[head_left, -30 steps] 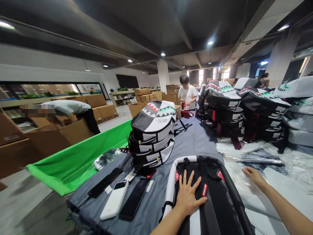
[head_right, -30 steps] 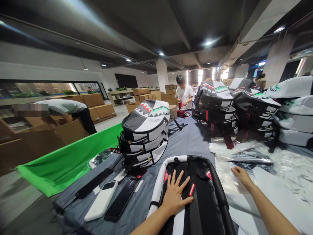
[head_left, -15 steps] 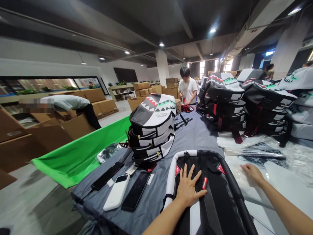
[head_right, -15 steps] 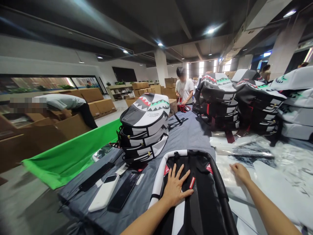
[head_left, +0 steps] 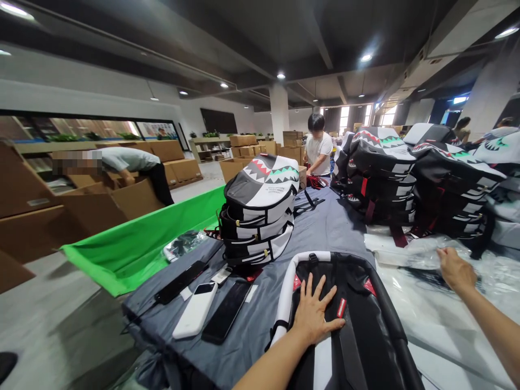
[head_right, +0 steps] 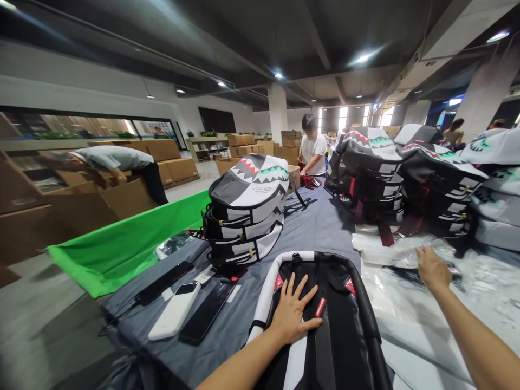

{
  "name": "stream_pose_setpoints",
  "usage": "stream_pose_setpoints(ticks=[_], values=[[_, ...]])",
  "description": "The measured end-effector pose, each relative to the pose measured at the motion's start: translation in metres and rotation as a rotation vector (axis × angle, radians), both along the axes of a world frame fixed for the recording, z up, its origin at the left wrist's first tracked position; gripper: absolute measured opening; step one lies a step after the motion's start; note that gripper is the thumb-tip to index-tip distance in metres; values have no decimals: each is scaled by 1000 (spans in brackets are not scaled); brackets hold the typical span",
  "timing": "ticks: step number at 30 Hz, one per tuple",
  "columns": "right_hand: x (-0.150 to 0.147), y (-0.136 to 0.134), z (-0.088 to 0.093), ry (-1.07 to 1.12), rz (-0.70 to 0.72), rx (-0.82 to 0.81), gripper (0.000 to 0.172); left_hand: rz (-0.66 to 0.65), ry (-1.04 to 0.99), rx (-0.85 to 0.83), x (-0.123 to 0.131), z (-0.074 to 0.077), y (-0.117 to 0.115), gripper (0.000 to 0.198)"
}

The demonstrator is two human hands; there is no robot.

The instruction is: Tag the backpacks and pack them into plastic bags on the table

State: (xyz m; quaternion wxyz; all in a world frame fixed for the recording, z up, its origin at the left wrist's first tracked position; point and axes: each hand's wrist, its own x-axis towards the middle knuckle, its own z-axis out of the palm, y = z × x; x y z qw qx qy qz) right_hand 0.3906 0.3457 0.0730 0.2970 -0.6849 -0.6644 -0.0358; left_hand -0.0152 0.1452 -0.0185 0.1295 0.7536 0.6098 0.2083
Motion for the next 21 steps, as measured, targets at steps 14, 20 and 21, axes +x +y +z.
stream_pose_setpoints(ticks=[14, 20, 21], values=[[-176, -131, 80, 86, 620, 104, 49, -105, -505, 100, 17, 28, -18, 86], [-244, -199, 3, 180, 798, -68, 46, 205, -1578, -23, 47, 48, -72, 58], [-248, -205, -6, 201, 800, -99, 47, 300, -1612, -15, 45, 46, -80, 57]])
